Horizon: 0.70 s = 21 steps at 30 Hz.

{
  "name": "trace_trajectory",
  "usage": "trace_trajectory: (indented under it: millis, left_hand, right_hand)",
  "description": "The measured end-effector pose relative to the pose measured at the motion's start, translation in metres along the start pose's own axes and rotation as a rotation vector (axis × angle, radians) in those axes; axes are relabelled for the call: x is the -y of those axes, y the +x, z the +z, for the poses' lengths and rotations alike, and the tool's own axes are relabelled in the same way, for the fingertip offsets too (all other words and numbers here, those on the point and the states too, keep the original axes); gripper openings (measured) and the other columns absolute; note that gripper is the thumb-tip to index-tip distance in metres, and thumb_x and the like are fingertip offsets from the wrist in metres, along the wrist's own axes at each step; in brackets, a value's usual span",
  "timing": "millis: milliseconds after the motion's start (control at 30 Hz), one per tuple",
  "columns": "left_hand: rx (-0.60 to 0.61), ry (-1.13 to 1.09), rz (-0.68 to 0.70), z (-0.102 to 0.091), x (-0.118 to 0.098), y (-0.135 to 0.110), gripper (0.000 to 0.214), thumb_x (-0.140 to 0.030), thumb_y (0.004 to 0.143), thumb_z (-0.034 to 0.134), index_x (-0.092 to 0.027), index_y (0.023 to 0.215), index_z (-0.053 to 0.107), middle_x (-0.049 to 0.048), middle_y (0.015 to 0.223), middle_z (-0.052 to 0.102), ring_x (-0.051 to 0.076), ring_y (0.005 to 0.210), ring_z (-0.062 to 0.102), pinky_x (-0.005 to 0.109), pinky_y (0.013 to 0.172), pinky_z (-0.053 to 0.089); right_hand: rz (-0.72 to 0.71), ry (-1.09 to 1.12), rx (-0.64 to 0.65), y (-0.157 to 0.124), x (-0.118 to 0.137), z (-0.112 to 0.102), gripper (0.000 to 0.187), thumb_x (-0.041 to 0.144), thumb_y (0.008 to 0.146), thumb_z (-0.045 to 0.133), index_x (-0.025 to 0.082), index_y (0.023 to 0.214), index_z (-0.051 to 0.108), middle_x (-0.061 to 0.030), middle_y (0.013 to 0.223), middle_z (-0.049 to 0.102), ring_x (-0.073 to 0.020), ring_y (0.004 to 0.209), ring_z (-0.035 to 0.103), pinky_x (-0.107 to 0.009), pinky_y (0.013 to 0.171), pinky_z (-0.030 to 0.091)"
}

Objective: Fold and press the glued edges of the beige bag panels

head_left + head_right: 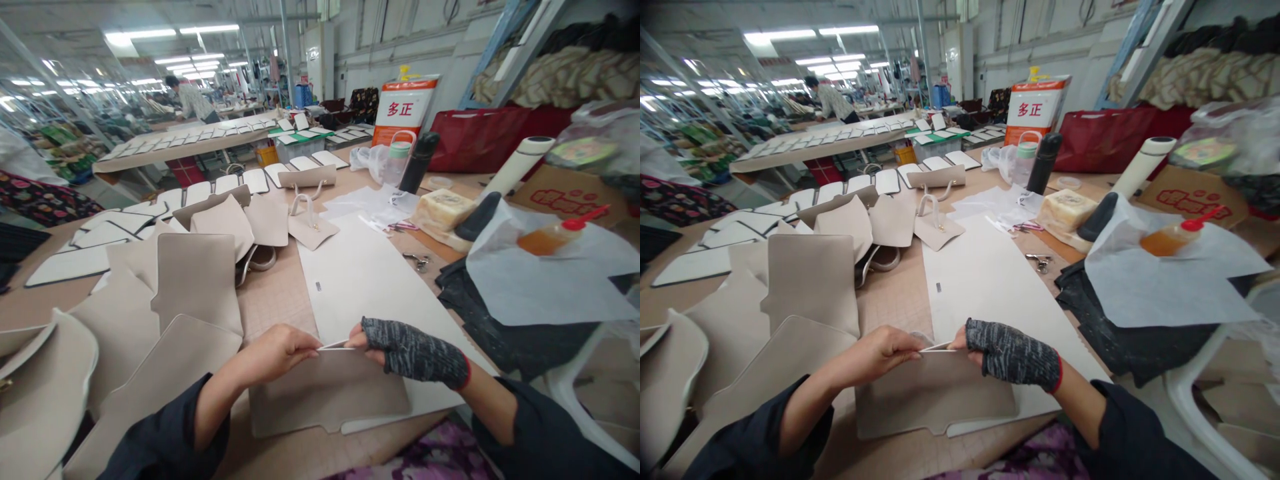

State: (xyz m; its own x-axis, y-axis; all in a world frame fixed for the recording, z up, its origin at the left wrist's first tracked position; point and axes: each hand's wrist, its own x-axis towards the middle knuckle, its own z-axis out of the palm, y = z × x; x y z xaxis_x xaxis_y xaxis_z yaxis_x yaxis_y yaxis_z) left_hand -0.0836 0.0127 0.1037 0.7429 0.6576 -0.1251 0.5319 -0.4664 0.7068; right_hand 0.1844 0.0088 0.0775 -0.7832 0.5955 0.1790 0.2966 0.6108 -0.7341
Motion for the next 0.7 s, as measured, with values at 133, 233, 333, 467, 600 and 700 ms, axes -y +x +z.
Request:
trace_trajectory:
  millis: [133, 233, 333, 467, 600, 700]
  left_hand:
    - [0.016, 0.051, 0.021, -0.003, -0.002, 0.002, 0.028, -0.03, 0.091, 0.044, -0.019, 0.096, 0.069, 0.0035, 0.078, 0.069, 0.014, 0.069, 0.06, 0.018, 0.064, 0.041]
    - [0.009, 0.062, 0.041, -0.005, -0.002, 0.002, 0.026, -0.029, 0.09, 0.045, -0.019, 0.094, 0.069, 0.0026, 0.077, 0.068, 0.014, 0.068, 0.059, 0.018, 0.062, 0.04]
    - [-0.01, 0.132, -0.004, -0.005, 0.001, -0.001, 0.026, -0.028, 0.089, 0.046, -0.019, 0.086, 0.07, 0.0016, 0.07, 0.066, 0.013, 0.062, 0.058, 0.018, 0.058, 0.038]
    - [-0.025, 0.171, -0.044, -0.003, 0.006, -0.003, 0.026, -0.027, 0.09, 0.044, -0.019, 0.086, 0.069, 0.0017, 0.072, 0.067, 0.014, 0.064, 0.059, 0.019, 0.059, 0.038]
    - [-0.009, 0.219, -0.055, -0.001, 0.007, 0.001, 0.026, -0.025, 0.089, 0.044, -0.02, 0.085, 0.069, 0.0014, 0.073, 0.069, 0.013, 0.064, 0.061, 0.018, 0.058, 0.038]
    - [-0.038, 0.293, -0.038, 0.007, 0.003, 0.007, 0.025, -0.023, 0.089, 0.044, -0.021, 0.095, 0.068, 0.0029, 0.081, 0.072, 0.016, 0.07, 0.064, 0.019, 0.061, 0.04]
  right_hand:
    - [0.007, 0.007, -0.004, -0.01, -0.003, 0.002, 0.035, 0.021, 0.088, 0.046, 0.019, 0.122, 0.054, -0.0105, 0.128, 0.051, -0.0199, 0.119, 0.045, -0.037, 0.101, 0.036]
    - [0.037, 0.109, -0.069, -0.02, -0.003, -0.002, 0.036, 0.034, 0.088, 0.05, 0.024, 0.122, 0.054, -0.0101, 0.131, 0.049, -0.0239, 0.121, 0.045, -0.043, 0.101, 0.035]
    - [0.065, 0.387, -0.389, -0.032, 0.0, -0.012, 0.05, 0.054, 0.085, 0.049, 0.032, 0.13, 0.043, -0.0088, 0.131, 0.048, -0.0262, 0.113, 0.052, -0.047, 0.096, 0.04]
    - [0.09, 0.263, -0.458, -0.041, -0.002, -0.013, 0.065, 0.059, 0.077, 0.059, 0.031, 0.133, 0.039, -0.0098, 0.125, 0.053, -0.0269, 0.116, 0.05, -0.046, 0.098, 0.039]
    - [0.085, -0.166, -0.394, -0.033, -0.011, 0.013, 0.049, 0.049, 0.081, 0.06, 0.019, 0.12, 0.054, -0.0121, 0.11, 0.061, -0.025, 0.105, 0.055, -0.039, 0.091, 0.045]
    - [0.004, -0.462, -0.39, -0.023, -0.02, 0.029, 0.027, 0.036, 0.09, 0.048, 0.018, 0.103, 0.063, -0.0104, 0.09, 0.065, -0.0237, 0.087, 0.06, -0.037, 0.076, 0.05]
